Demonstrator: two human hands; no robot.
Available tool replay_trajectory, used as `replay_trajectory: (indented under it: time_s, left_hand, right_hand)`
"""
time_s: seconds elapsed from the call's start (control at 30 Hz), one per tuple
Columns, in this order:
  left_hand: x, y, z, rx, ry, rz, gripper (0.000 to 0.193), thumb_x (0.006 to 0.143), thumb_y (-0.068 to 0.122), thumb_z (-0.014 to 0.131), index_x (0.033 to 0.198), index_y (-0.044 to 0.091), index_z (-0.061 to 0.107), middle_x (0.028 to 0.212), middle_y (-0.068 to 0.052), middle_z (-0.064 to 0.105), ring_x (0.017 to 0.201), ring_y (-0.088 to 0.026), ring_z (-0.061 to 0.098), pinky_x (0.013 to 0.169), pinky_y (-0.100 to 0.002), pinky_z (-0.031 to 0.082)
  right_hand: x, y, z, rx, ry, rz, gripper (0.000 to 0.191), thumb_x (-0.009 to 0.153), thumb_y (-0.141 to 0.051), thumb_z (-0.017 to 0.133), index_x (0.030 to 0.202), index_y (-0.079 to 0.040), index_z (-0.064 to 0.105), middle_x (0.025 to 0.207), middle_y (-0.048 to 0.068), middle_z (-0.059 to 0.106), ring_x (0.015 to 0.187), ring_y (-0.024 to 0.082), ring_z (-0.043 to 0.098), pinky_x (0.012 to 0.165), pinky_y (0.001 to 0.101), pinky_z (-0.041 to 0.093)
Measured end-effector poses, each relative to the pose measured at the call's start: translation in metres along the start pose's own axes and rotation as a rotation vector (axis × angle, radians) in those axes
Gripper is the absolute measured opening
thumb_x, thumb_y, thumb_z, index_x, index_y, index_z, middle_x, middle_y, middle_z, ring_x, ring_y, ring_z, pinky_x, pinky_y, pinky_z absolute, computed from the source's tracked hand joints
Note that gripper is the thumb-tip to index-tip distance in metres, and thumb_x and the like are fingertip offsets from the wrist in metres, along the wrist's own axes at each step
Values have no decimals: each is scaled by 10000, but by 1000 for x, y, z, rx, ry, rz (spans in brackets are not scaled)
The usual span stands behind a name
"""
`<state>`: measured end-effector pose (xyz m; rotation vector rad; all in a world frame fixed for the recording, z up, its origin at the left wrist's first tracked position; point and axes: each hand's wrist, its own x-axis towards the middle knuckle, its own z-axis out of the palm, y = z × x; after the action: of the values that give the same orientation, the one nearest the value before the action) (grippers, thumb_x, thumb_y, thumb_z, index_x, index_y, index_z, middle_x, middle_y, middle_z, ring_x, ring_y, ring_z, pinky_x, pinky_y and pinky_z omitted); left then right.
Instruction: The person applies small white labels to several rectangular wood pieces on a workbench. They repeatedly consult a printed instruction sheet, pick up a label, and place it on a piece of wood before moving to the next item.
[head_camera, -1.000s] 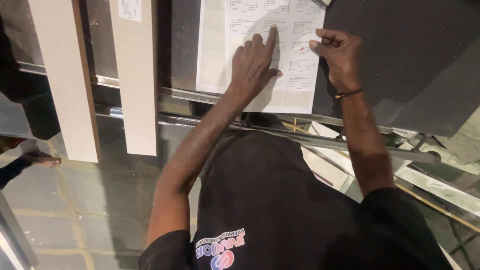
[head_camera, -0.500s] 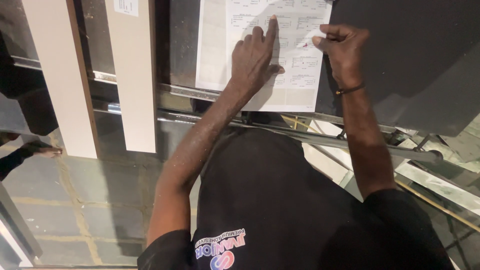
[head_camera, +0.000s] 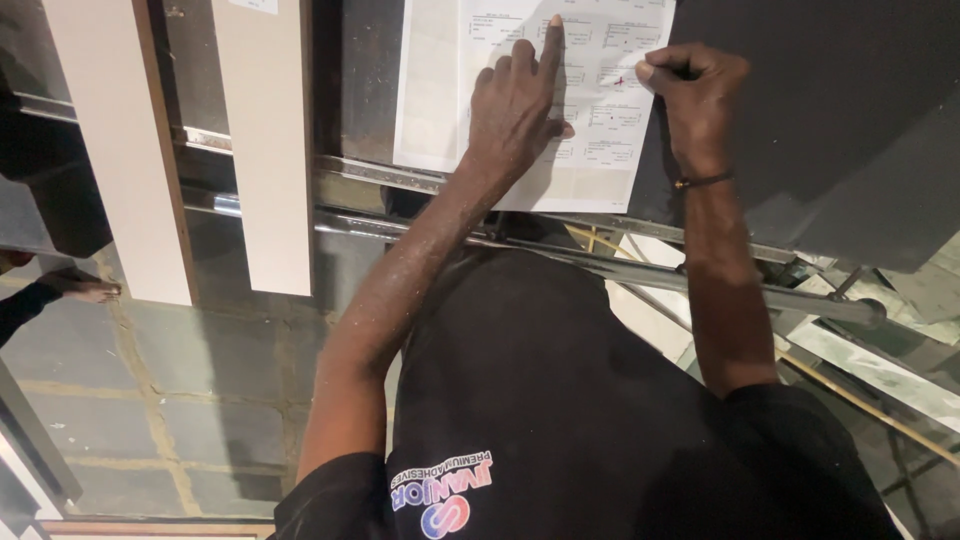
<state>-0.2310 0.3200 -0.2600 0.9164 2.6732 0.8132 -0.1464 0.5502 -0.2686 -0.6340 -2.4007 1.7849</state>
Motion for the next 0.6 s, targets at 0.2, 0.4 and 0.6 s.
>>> replay_trajectory:
  time_s: [0.2,0.4,0.6]
  left_hand:
    - [5,3,0,107,-77,20,1426,584,609,988,1630,143,137,975,-158,583,716,-236,591,556,-398,505]
    - [7,9,-11,32,-23,18,1548,338,551,980,1581,97,176,982,-207,588,710,-321,626,537,-438,511]
    - [-1,5,-34,37,-135,5,1293,476,504,923,1539,47,347,1014,-195,601,779,-315,665,591,-440,536]
  right_hand:
    - [-9,-21,7,-87,31,-163,149,863,96,883,965,36,791,1107,112,672,1087,166,655,926,287,572]
    - [-49,-55,8,-608,35,-598,169,718,20,925,801,-48,795,1111,169,639,1100,314,570,921,433,511]
    - [-66,-83,3,593,-94,-349,155,903,-40,830,971,-73,694,880,51,694,894,178,642,827,329,519]
